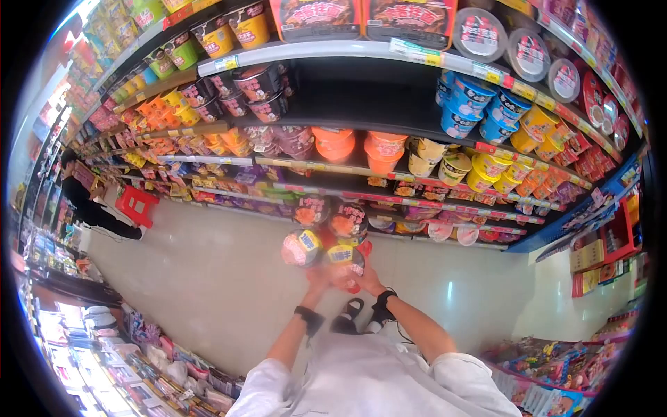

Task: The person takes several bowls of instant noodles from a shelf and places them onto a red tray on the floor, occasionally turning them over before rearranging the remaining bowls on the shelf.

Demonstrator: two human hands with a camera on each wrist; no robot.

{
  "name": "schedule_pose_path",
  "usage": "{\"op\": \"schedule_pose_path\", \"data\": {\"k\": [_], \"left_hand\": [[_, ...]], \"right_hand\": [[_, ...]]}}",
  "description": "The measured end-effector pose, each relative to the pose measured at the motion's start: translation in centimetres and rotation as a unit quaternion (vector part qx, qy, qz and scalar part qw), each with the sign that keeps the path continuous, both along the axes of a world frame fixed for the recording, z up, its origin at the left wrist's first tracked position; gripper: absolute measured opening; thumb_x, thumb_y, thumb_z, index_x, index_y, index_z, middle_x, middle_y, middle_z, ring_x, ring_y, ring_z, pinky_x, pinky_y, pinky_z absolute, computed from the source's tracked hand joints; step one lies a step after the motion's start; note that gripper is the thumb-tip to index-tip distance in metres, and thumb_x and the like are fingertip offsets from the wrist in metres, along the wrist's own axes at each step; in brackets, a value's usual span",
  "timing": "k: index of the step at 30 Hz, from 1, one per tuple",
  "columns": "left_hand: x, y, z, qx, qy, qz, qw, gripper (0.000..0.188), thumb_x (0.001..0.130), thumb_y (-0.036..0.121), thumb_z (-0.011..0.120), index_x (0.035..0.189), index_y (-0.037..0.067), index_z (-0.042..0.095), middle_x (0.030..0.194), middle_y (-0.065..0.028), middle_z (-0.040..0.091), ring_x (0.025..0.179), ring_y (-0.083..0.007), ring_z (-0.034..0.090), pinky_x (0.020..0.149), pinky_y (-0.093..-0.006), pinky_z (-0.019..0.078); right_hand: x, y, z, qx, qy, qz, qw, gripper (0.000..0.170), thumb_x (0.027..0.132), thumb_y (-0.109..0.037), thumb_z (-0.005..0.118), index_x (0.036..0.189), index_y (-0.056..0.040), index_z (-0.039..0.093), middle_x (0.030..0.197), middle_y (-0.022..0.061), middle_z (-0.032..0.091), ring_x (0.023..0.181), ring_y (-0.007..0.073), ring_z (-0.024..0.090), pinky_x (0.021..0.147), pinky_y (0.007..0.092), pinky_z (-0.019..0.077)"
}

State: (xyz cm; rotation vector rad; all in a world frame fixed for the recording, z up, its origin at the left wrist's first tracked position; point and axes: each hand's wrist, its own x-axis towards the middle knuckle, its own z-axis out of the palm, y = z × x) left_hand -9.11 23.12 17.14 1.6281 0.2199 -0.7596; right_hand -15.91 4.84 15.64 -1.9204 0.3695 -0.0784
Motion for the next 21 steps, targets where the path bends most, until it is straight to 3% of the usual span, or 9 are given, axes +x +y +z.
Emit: {"op": "schedule_pose_path", "data": {"k": [3,6,8,9,13,15,17,19,21], "left_hand": [[2.6,-0.1,-2.6,0.027,-0.024,-0.005,0.999,0.05,0.091,0.031,0.056,0.122,-0.004,0.038,0.105,-0.0129,0.058,0.09,-0.0191,0.06,0.068,-0.0352,0.0523],[3.6,0.2,-10.5,0.131,-0.089,0.066,0.985,0.046,0.092,0.029,0.055,0.117,-0.007,0.044,0.102,-0.0136,0.06,0.091,-0.0198,0.059,0.071,-0.0346,0.0502],[4.0,0.1,-15.2,0.147,-0.199,0.081,0.966,0.043,0.092,0.028,0.054,0.113,-0.008,0.048,0.1,-0.0144,0.06,0.093,-0.0201,0.058,0.072,-0.0345,0.0486],[4.0,-0.2,-13.7,0.144,-0.19,0.082,0.968,0.043,0.092,0.03,0.054,0.112,-0.008,0.048,0.1,-0.015,0.06,0.093,-0.0207,0.058,0.073,-0.0349,0.0483],[3.6,-1.2,-8.1,0.133,-0.166,0.073,0.974,0.046,0.093,0.034,0.052,0.11,-0.008,0.048,0.101,-0.0176,0.059,0.095,-0.0232,0.058,0.077,-0.0363,0.0468],[3.7,-1.3,-6.7,0.135,-0.16,0.072,0.975,0.047,0.093,0.036,0.051,0.108,-0.009,0.048,0.102,-0.0189,0.059,0.096,-0.0244,0.057,0.079,-0.037,0.046],[3.8,-1.4,-4.7,0.139,-0.161,0.071,0.975,0.049,0.094,0.038,0.051,0.107,-0.009,0.048,0.102,-0.0202,0.058,0.097,-0.0256,0.057,0.081,-0.0377,0.0453],[3.6,-1.4,-3.6,0.128,-0.155,0.077,0.977,0.05,0.094,0.04,0.05,0.105,-0.009,0.049,0.103,-0.0215,0.058,0.098,-0.0268,0.057,0.082,-0.0383,0.0446],[3.1,-1.2,-3.6,0.098,-0.14,0.093,0.981,0.05,0.095,0.04,0.049,0.108,-0.008,0.048,0.104,-0.0214,0.058,0.099,-0.0272,0.057,0.084,-0.0382,0.0439]], "right_hand": [[2.3,1.3,-1.1,0.09,-0.06,-0.032,0.994,0.081,0.081,-0.032,0.071,0.141,-0.0022,0.024,0.124,0.0174,0.052,0.114,0.0262,0.053,0.093,0.0364,0.0444],[3.2,2.3,3.4,0.231,0.057,-0.044,0.97,0.076,0.081,-0.024,0.072,0.137,0.0004,0.028,0.125,0.0108,0.049,0.113,0.0193,0.049,0.093,0.0331,0.0439],[4.1,1.8,-3.4,0.158,0.092,-0.028,0.983,0.074,0.082,-0.024,0.071,0.136,0.0014,0.029,0.123,0.0104,0.05,0.112,0.0187,0.05,0.093,0.0326,0.0439],[4.1,1.4,-6.2,0.122,0.11,-0.02,0.986,0.073,0.082,-0.024,0.07,0.136,0.0019,0.029,0.122,0.0102,0.05,0.111,0.0183,0.05,0.093,0.0323,0.044],[4.6,1.2,1.0,0.235,0.152,0.012,0.96,0.068,0.084,-0.023,0.068,0.135,0.0007,0.031,0.121,0.0101,0.05,0.11,0.0183,0.05,0.092,0.0328,0.044],[4.5,1.6,-1.4,0.251,0.049,-0.019,0.967,0.066,0.084,-0.023,0.068,0.134,0.0002,0.032,0.12,0.0096,0.05,0.108,0.0174,0.05,0.091,0.0324,0.0446],[4.7,1.1,-8.4,0.082,0.025,-0.017,0.996,0.066,0.084,-0.023,0.068,0.134,0.0001,0.032,0.119,0.0093,0.051,0.106,0.0172,0.05,0.089,0.0322,0.0448],[5.2,0.6,-8.8,0.042,0.042,-0.016,0.998,0.07,0.083,-0.024,0.069,0.136,0.0007,0.03,0.122,0.0129,0.049,0.11,0.0207,0.049,0.093,0.0339,0.042],[4.8,0.5,-8.6,0.136,0.098,-0.018,0.986,0.079,0.081,-0.026,0.07,0.14,0.0019,0.026,0.131,0.0202,0.045,0.119,0.0281,0.047,0.102,0.0376,0.0362]]}}
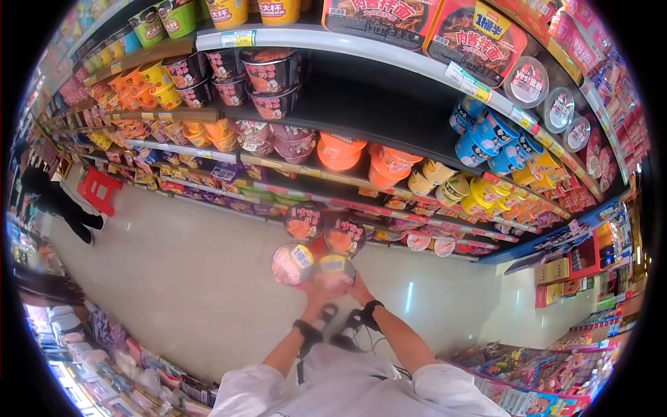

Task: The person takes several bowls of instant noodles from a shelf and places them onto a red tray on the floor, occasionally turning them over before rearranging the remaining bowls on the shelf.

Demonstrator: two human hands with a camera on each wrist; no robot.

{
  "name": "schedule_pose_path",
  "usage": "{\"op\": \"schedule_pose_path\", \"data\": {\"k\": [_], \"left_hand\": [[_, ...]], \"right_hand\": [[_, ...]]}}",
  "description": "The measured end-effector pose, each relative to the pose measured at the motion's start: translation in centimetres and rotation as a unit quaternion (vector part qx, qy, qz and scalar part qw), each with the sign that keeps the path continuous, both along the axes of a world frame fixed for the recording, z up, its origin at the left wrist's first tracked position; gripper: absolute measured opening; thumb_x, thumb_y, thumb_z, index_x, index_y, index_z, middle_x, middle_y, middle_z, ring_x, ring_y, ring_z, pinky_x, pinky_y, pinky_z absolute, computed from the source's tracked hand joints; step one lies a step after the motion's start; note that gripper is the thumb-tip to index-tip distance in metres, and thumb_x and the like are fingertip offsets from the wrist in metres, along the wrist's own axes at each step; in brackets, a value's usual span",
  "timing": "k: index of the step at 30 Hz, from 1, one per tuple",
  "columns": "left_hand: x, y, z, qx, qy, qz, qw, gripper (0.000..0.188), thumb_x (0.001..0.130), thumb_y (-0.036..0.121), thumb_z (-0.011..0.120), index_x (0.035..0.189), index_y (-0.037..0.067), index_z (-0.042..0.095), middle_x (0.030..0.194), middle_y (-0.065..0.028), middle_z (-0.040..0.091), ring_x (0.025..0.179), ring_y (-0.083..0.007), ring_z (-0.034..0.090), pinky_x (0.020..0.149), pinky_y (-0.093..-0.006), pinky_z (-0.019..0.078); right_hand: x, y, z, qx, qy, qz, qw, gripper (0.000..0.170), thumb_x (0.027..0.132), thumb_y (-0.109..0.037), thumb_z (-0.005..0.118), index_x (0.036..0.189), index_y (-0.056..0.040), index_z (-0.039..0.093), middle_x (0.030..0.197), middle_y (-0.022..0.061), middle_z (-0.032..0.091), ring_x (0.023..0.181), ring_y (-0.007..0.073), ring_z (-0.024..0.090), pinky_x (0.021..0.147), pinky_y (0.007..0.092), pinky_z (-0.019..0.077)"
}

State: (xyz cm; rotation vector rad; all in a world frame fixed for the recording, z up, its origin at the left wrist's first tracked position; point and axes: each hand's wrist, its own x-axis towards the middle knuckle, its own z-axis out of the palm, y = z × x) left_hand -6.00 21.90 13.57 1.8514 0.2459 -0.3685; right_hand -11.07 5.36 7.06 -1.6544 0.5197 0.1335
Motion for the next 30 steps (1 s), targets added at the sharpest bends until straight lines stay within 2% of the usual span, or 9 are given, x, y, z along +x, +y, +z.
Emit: {"op": "schedule_pose_path", "data": {"k": [3,9,13,15,18,20,21,24,30], "left_hand": [[-0.4,0.1,-0.4,-0.08,0.015,-0.005,0.997,0.047,0.095,0.036,0.049,0.117,-0.006,0.045,0.106,-0.0189,0.059,0.1,-0.0263,0.056,0.087,-0.0368,0.0432],[-0.9,1.7,8.9,-0.151,0.054,-0.081,0.984,0.035,0.094,0.022,0.047,0.118,-0.003,0.052,0.107,-0.0129,0.062,0.102,-0.0224,0.057,0.089,-0.0344,0.0434],[-0.6,4.7,4.5,-0.037,0.048,-0.142,0.988,0.035,0.092,0.025,0.049,0.107,-0.005,0.057,0.1,-0.0152,0.064,0.095,-0.0226,0.06,0.082,-0.035,0.0455],[0.1,6.0,2.7,0.035,0.027,-0.175,0.984,0.036,0.09,0.027,0.05,0.102,-0.006,0.06,0.096,-0.0163,0.065,0.092,-0.0227,0.061,0.079,-0.0352,0.0465],[0.6,5.2,7.4,0.093,0.02,-0.233,0.968,0.037,0.088,0.029,0.051,0.096,-0.006,0.063,0.091,-0.0189,0.067,0.085,-0.0251,0.064,0.073,-0.0364,0.0478],[1.8,5.4,6.1,0.12,-0.013,-0.257,0.959,0.036,0.087,0.028,0.052,0.091,-0.005,0.064,0.088,-0.0204,0.067,0.08,-0.0277,0.065,0.068,-0.0373,0.048],[2.7,5.3,2.4,0.185,-0.1,-0.248,0.946,0.029,0.084,0.025,0.055,0.087,-0.002,0.065,0.088,-0.0218,0.066,0.078,-0.0319,0.065,0.067,-0.0396,0.0492],[3.3,3.9,4.8,0.208,-0.242,-0.259,0.912,0.027,0.08,0.024,0.06,0.091,-0.001,0.064,0.091,-0.0213,0.065,0.085,-0.0365,0.063,0.072,-0.0433,0.0502],[4.1,3.9,1.4,0.326,-0.163,-0.333,0.869,0.054,0.074,0.026,0.064,0.122,0.004,0.051,0.124,-0.0243,0.048,0.114,-0.0416,0.048,0.093,-0.0488,0.0444]], "right_hand": [[0.0,0.5,1.0,-0.056,-0.064,-0.014,0.996,0.064,0.083,-0.024,0.069,0.132,-0.0004,0.036,0.117,0.0095,0.052,0.104,0.0164,0.049,0.087,0.0313,0.045],[-0.1,0.8,2.5,-0.027,-0.049,-0.008,0.998,0.06,0.083,-0.027,0.07,0.127,0.0012,0.042,0.11,0.008,0.057,0.095,0.0138,0.055,0.081,0.0296,0.0482],[-0.5,-0.4,7.7,0.101,-0.024,0.064,0.993,0.074,0.079,-0.036,0.074,0.131,0.0026,0.038,0.118,0.0126,0.057,0.099,0.0195,0.059,0.082,0.0331,0.05],[-1.0,-0.5,8.2,-0.014,0.031,0.024,0.999,0.083,0.076,-0.042,0.074,0.134,0.0027,0.034,0.122,0.0163,0.054,0.104,0.0224,0.059,0.085,0.0356,0.0495],[-1.3,-1.8,7.9,-0.144,0.06,0.047,0.987,0.086,0.077,-0.042,0.072,0.138,0.0015,0.03,0.128,0.0213,0.049,0.113,0.0313,0.053,0.093,0.0407,0.0444],[-0.5,-2.3,7.8,-0.219,0.064,0.1,0.968,0.085,0.078,-0.039,0.069,0.14,0.0002,0.027,0.132,0.0246,0.046,0.12,0.0386,0.048,0.1,0.0446,0.0397],[-1.2,-1.2,10.6,-0.232,0.063,0.025,0.97,0.072,0.079,-0.03,0.063,0.137,0.0004,0.033,0.134,0.0269,0.043,0.121,0.0418,0.044,0.101,0.0455,0.0378],[1.1,-0.3,3.8,-0.479,-0.07,0.046,0.874,0.056,0.078,-0.02,0.063,0.128,-0.0034,0.046,0.096,0.0226,0.061,0.098,0.0347,0.06,0.081,0.0436,0.049],[0.9,3.1,7.7,-0.385,-0.128,0.175,0.897,0.055,0.078,-0.021,0.063,0.127,-0.004,0.046,0.1,0.0221,0.059,0.1,0.0346,0.059,0.083,0.0434,0.0484]]}}
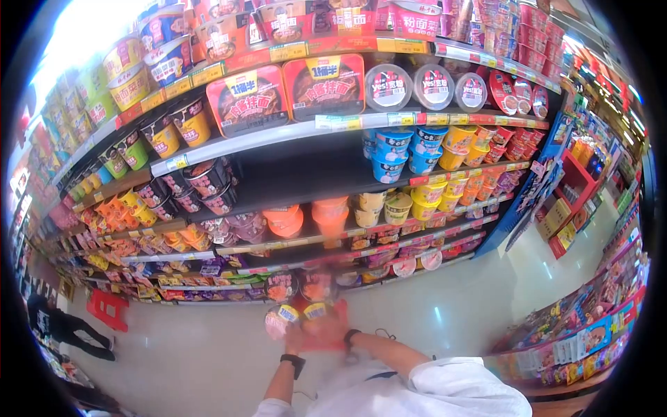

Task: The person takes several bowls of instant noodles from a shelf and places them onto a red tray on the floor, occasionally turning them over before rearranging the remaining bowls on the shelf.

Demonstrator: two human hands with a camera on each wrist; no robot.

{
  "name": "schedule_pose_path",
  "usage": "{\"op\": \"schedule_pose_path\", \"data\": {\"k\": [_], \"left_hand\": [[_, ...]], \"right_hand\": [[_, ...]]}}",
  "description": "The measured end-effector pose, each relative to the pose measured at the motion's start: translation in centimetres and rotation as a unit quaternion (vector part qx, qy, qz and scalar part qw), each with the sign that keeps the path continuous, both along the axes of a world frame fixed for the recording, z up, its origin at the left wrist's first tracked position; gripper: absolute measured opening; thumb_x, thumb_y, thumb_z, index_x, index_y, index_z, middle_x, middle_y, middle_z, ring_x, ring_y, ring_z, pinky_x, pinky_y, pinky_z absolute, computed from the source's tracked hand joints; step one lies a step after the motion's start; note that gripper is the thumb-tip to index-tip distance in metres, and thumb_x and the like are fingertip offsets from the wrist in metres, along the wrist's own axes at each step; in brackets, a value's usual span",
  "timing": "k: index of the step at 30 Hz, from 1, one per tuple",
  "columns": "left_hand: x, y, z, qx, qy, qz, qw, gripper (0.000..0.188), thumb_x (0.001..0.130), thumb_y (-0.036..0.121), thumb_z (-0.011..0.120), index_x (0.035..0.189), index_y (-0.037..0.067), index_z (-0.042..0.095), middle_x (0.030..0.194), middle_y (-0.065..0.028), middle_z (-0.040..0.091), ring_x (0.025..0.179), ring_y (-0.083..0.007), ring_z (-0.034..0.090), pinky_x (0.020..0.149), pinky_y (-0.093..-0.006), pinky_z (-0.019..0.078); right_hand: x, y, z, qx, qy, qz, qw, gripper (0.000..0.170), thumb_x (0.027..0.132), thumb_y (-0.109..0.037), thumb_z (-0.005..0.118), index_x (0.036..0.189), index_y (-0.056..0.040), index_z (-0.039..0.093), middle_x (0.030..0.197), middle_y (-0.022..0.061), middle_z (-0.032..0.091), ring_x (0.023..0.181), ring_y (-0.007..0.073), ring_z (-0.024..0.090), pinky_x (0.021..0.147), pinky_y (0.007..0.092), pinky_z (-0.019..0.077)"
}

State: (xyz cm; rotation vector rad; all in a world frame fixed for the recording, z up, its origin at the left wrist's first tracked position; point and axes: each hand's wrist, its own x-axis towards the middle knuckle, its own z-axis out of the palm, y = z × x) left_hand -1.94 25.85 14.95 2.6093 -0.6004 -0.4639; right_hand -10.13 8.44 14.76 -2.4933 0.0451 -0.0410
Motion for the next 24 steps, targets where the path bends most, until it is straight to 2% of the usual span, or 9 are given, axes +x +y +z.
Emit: {"op": "schedule_pose_path", "data": {"k": [2,5,8,11,14,15,18,19,24], "left_hand": [[-0.8,-0.3,1.3,0.019,0.006,0.011,1.0,0.052,0.075,0.026,0.064,0.121,0.004,0.052,0.127,-0.0242,0.046,0.116,-0.0402,0.046,0.096,-0.0478,0.0428],[-0.8,-0.4,1.1,-0.041,0.021,-0.05,0.998,0.052,0.075,0.023,0.066,0.122,0.006,0.054,0.137,-0.0254,0.038,0.123,-0.0405,0.041,0.102,-0.0463,0.0384],[-1.6,-1.3,2.5,-0.119,0.041,-0.071,0.989,0.054,0.072,0.023,0.072,0.122,0.008,0.056,0.141,-0.0265,0.034,0.129,-0.0424,0.034,0.106,-0.0456,0.0338],[-1.1,-0.9,-2.2,-0.09,-0.025,-0.118,0.989,0.068,0.068,0.027,0.077,0.128,0.011,0.051,0.145,-0.0256,0.029,0.132,-0.0441,0.028,0.109,-0.0463,0.0293],[-2.4,-1.0,-2.0,-0.042,-0.103,-0.141,0.984,0.082,0.065,0.035,0.079,0.135,0.013,0.043,0.148,-0.0235,0.024,0.133,-0.043,0.027,0.11,-0.0481,0.0262],[-3.0,-1.0,-1.9,-0.129,-0.061,-0.093,0.985,0.09,0.066,0.037,0.077,0.14,0.011,0.034,0.15,-0.0211,0.021,0.134,-0.0424,0.024,0.108,-0.0514,0.0272],[-3.8,-1.6,-1.7,-0.009,-0.114,-0.076,0.991,0.09,0.069,0.036,0.075,0.141,0.006,0.031,0.148,-0.021,0.023,0.133,-0.0429,0.025,0.105,-0.0538,0.0291],[-4.3,-2.3,-0.9,0.026,-0.112,-0.078,0.99,0.086,0.072,0.032,0.072,0.141,0.002,0.03,0.145,-0.0208,0.027,0.132,-0.0422,0.028,0.101,-0.0544,0.0342],[-4.6,-3.6,6.3,0.138,-0.125,-0.136,0.973,0.086,0.071,0.027,0.072,0.141,0.002,0.029,0.138,-0.0214,0.034,0.124,-0.0381,0.036,0.091,-0.0502,0.0445]], "right_hand": [[-0.2,0.6,0.5,0.018,0.01,0.025,0.999,0.055,0.078,-0.021,0.063,0.127,-0.0042,0.047,0.101,0.022,0.059,0.101,0.0346,0.058,0.083,0.0434,0.0482],[-0.3,1.0,1.1,0.035,0.018,0.04,0.998,0.055,0.077,-0.021,0.064,0.127,-0.0045,0.047,0.103,0.0218,0.058,0.102,0.0345,0.057,0.084,0.0433,0.0479],[-0.8,1.0,0.9,0.039,0.029,0.043,0.998,0.054,0.077,-0.021,0.064,0.127,-0.0048,0.048,0.104,0.0216,0.057,0.103,0.0344,0.057,0.085,0.0432,0.0476],[-1.3,0.9,1.2,0.045,0.039,0.041,0.997,0.054,0.077,-0.022,0.064,0.126,-0.0051,0.048,0.106,0.0214,0.056,0.104,0.0344,0.056,0.086,0.0431,0.0473],[-1.5,1.2,1.2,0.047,0.054,0.038,0.997,0.054,0.077,-0.022,0.064,0.126,-0.0054,0.049,0.108,0.0211,0.055,0.105,0.0343,0.056,0.086,0.043,0.047],[-1.5,1.3,1.2,0.051,0.06,0.036,0.996,0.054,0.077,-0.022,0.064,0.126,-0.0055,0.049,0.108,0.0211,0.055,0.106,0.0343,0.055,0.086,0.043,0.0469],[-1.7,1.2,1.2,0.065,0.079,0.028,0.994,0.053,0.077,-0.022,0.064,0.126,-0.0058,0.049,0.11,0.0208,0.054,0.107,0.0342,0.055,0.087,0.0429,0.0466],[-2.3,1.0,1.0,0.073,0.089,0.023,0.993,0.053,0.077,-0.022,0.064,0.126,-0.0059,0.049,0.11,0.0208,0.054,0.107,0.0342,0.055,0.087,0.0429,0.0465],[-4.7,0.0,0.6,0.097,0.121,0.0,0.988,0.053,0.077,-0.022,0.065,0.125,-0.0065,0.05,0.113,0.0204,0.052,0.109,0.0341,0.053,0.089,0.0427,0.046]]}}
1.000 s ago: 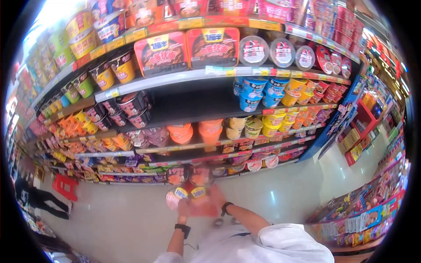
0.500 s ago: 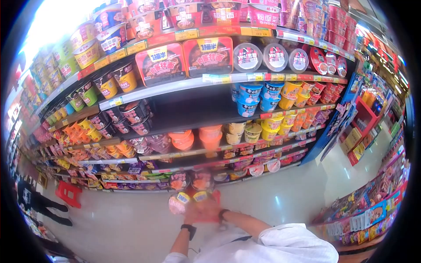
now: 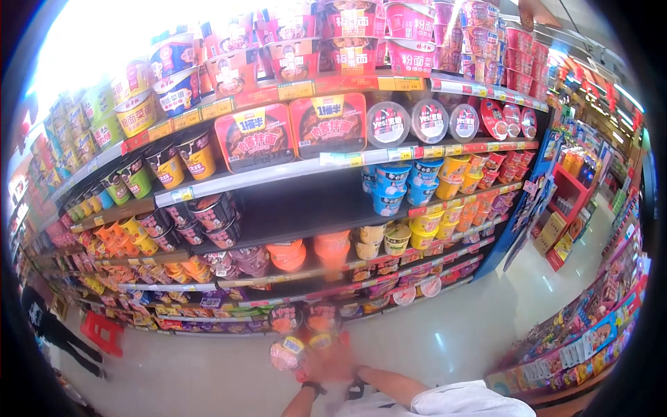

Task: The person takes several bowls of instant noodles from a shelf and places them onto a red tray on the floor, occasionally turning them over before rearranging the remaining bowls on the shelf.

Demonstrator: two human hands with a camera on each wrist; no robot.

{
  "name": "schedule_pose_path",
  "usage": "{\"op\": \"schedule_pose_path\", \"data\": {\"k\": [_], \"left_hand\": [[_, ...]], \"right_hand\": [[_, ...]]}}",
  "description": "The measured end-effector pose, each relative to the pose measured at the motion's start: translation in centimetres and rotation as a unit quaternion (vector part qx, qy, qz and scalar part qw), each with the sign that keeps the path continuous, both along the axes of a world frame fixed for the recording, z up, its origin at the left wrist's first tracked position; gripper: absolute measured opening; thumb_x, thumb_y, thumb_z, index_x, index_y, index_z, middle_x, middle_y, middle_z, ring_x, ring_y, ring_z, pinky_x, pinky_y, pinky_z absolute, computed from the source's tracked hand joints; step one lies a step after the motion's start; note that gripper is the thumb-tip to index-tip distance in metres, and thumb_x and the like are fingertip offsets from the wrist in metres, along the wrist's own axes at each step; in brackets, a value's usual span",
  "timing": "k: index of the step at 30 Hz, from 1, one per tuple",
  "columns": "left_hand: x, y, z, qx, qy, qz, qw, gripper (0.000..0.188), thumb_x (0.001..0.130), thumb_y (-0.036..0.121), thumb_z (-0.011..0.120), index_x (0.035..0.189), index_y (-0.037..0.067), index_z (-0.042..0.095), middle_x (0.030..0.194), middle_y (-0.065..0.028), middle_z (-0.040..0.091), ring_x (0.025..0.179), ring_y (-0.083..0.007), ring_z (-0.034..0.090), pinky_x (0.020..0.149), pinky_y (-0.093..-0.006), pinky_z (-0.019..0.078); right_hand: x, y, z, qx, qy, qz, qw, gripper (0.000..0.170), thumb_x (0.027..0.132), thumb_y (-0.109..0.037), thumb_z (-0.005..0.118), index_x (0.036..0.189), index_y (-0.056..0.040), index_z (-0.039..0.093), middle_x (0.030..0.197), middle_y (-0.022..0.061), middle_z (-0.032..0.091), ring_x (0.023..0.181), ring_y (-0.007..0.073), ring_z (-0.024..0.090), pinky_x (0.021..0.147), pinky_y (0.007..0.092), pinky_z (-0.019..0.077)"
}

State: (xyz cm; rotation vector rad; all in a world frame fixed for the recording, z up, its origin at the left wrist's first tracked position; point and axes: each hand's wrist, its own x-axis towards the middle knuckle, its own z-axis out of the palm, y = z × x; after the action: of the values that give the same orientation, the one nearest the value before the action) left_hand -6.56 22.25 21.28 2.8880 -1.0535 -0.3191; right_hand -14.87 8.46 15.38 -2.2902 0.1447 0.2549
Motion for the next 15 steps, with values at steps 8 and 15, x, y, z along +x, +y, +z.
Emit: {"op": "schedule_pose_path", "data": {"k": [8,15], "left_hand": [[3.1,0.7,-4.9,0.05,-0.117,-0.167,0.978,0.068,0.074,0.029,0.067,0.129,-0.004,0.046,0.119,-0.0252,0.049,0.112,-0.0378,0.046,0.083,-0.0441,0.0487],[5.9,0.4,-7.0,-0.039,-0.221,-0.179,0.958,0.03,0.082,0.028,0.058,0.099,0.004,0.064,0.084,-0.0089,0.063,0.079,-0.0265,0.06,0.069,-0.0371,0.0487]], "right_hand": [[-0.7,-0.1,-0.4,0.006,0.015,-0.045,0.999,0.052,0.077,-0.023,0.065,0.125,-0.0073,0.051,0.118,0.0198,0.05,0.112,0.0339,0.052,0.09,0.0425,0.0451],[1.1,-0.7,-0.4,0.005,-0.029,-0.1,0.995,0.051,0.077,-0.024,0.065,0.124,-0.008,0.052,0.121,0.0193,0.048,0.114,0.0337,0.05,0.092,0.0423,0.0444]]}}
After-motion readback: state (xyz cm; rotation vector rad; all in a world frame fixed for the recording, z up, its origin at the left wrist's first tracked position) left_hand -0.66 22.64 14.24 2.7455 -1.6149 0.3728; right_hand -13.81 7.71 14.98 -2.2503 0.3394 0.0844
